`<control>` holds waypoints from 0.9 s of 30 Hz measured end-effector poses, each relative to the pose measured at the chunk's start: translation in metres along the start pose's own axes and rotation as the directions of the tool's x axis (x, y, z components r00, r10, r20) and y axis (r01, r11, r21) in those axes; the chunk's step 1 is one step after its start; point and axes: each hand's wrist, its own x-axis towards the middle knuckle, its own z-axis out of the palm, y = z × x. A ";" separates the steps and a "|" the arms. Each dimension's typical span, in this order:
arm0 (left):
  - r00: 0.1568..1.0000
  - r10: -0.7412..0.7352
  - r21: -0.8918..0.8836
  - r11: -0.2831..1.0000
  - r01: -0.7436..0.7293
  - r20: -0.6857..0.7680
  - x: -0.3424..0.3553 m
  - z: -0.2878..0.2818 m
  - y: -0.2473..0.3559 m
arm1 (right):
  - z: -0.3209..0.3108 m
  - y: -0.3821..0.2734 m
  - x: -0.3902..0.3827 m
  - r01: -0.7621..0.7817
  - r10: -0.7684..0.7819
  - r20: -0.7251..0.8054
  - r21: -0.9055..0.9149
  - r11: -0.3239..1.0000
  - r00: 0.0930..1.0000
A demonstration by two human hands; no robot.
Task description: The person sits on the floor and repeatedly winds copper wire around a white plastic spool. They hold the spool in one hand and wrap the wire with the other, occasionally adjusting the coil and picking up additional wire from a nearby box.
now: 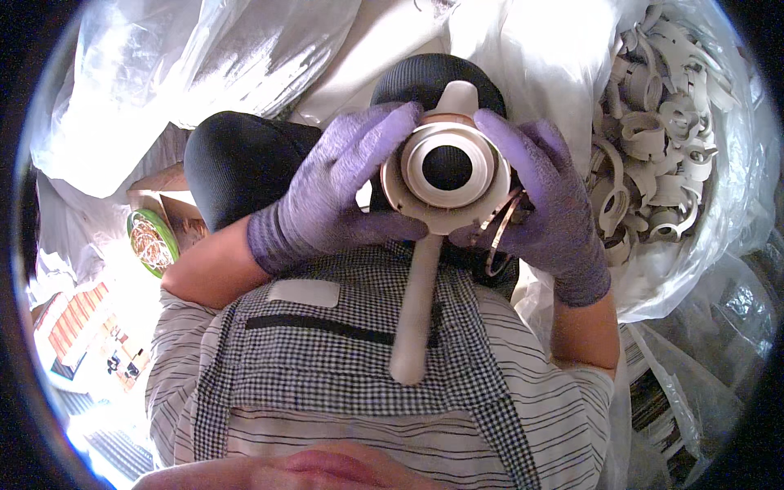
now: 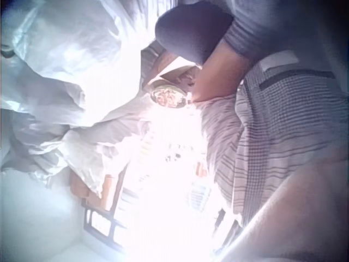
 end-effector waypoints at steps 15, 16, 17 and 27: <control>1.000 0.019 0.037 0.999 -0.019 0.000 0.010 -0.009 0.000 | 0.033 0.026 -0.021 -0.037 0.038 -0.011 0.105 0.994 0.999; 1.000 0.024 0.044 0.999 -0.023 -0.008 0.011 -0.006 -0.001 | 0.034 0.030 -0.020 -0.010 0.012 -0.020 0.097 0.995 1.000; 0.999 0.028 0.051 0.998 -0.028 -0.015 0.011 -0.003 -0.003 | 0.031 0.031 -0.019 0.017 -0.017 -0.006 0.097 0.995 1.000; 0.998 0.014 0.119 0.993 -0.006 -0.067 0.004 0.002 -0.002 | 0.024 0.014 -0.007 -0.049 0.046 0.018 0.187 0.981 0.999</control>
